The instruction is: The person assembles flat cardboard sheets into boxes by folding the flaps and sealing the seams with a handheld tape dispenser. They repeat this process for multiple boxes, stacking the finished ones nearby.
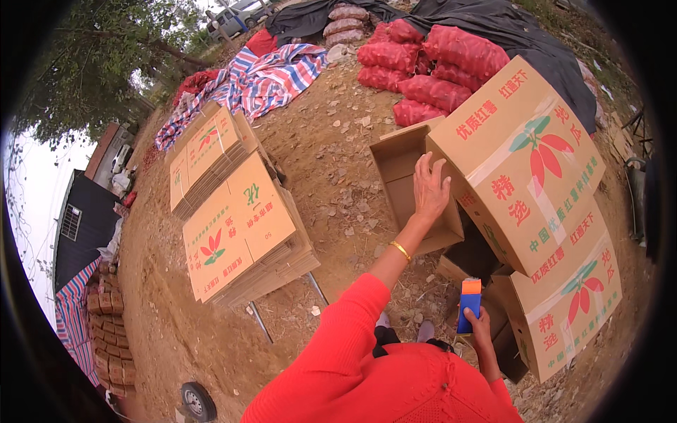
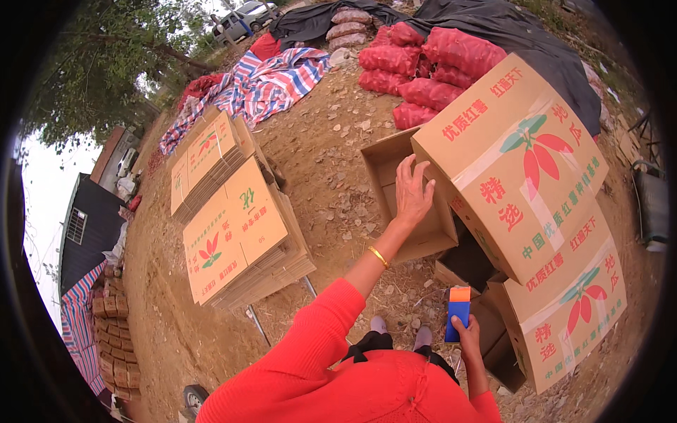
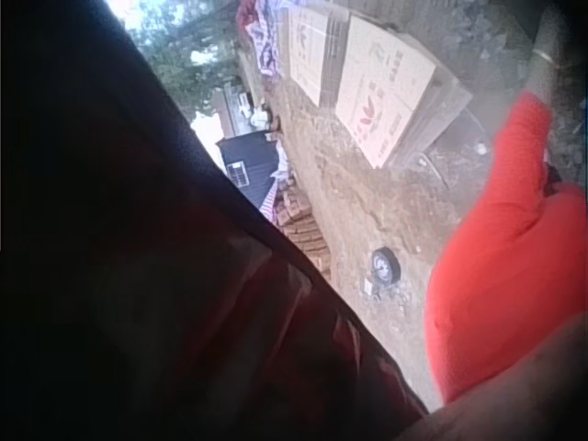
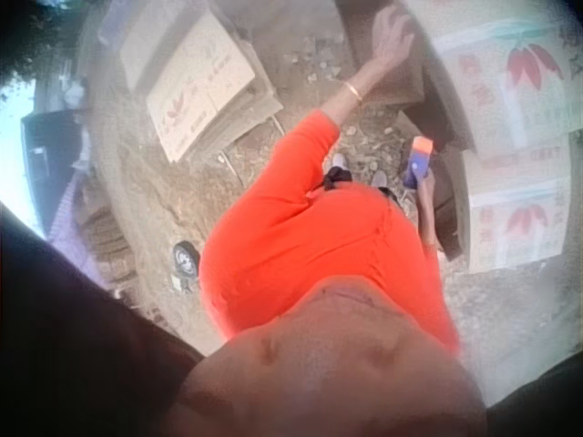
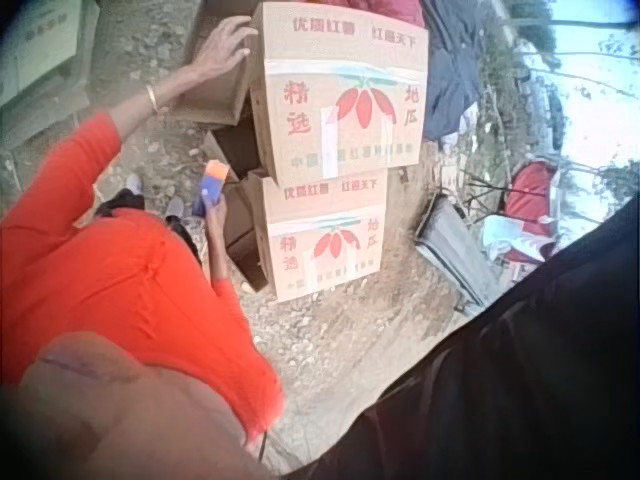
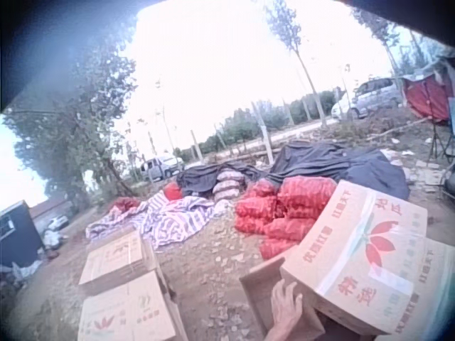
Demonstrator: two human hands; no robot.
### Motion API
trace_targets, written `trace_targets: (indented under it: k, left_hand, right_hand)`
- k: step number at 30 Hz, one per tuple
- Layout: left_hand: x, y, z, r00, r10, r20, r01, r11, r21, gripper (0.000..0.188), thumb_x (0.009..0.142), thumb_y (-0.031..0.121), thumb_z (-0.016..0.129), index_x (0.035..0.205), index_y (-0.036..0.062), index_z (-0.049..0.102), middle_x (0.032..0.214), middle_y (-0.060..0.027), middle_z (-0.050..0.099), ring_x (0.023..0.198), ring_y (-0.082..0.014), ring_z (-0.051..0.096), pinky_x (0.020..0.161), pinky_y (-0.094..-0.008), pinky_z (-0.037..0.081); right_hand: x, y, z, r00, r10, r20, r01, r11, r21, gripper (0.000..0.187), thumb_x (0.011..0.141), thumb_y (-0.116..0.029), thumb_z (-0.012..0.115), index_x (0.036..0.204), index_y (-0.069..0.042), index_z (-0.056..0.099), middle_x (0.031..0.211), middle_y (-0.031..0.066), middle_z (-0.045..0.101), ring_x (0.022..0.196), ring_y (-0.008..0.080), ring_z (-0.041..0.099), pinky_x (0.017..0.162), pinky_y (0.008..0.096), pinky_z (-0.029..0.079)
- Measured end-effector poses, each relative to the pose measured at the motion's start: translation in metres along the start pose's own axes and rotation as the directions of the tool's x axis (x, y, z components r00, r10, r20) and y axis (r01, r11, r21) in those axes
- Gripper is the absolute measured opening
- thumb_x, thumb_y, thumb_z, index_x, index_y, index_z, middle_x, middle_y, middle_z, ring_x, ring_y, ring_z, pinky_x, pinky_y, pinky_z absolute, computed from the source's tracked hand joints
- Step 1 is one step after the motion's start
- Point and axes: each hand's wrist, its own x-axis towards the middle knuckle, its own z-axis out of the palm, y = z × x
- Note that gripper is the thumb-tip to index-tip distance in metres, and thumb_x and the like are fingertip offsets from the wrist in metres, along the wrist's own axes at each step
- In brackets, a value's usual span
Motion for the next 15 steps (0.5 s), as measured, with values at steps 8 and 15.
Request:
trace_targets:
  k: [8, 15]
  left_hand:
    - [-0.129, -0.154, -0.119, 0.867, -0.483, -0.123, 0.496, 0.860, 0.119, 0.033, 0.073, 0.010, 0.069, 0.105, 0.0073, 0.059, 0.117, -0.0150, 0.052, 0.114, -0.0336, 0.047, 0.094, -0.0441, 0.040]
    - [-0.276, -0.287, -0.245, 0.241, -0.926, -0.291, 0.935, 0.302, -0.187, 0.027, 0.079, 0.019, 0.069, 0.099, 0.0034, 0.062, 0.092, -0.0132, 0.065, 0.088, -0.0265, 0.062, 0.080, -0.0373, 0.048]
  right_hand:
    - [0.036, 0.007, 0.061, 0.985, 0.034, 0.170, -0.005, 0.985, -0.170, 0.035, 0.085, -0.024, 0.067, 0.106, 0.001, 0.054, 0.083, 0.0085, 0.062, 0.065, 0.0160, 0.062, 0.060, 0.0300, 0.052]
    - [0.056, 0.003, 0.168, 0.935, 0.116, 0.336, -0.002, 0.947, -0.322, 0.036, 0.088, -0.028, 0.063, 0.110, 0.000, 0.057, 0.084, 0.0050, 0.061, 0.069, 0.0142, 0.063, 0.063, 0.0285, 0.052]
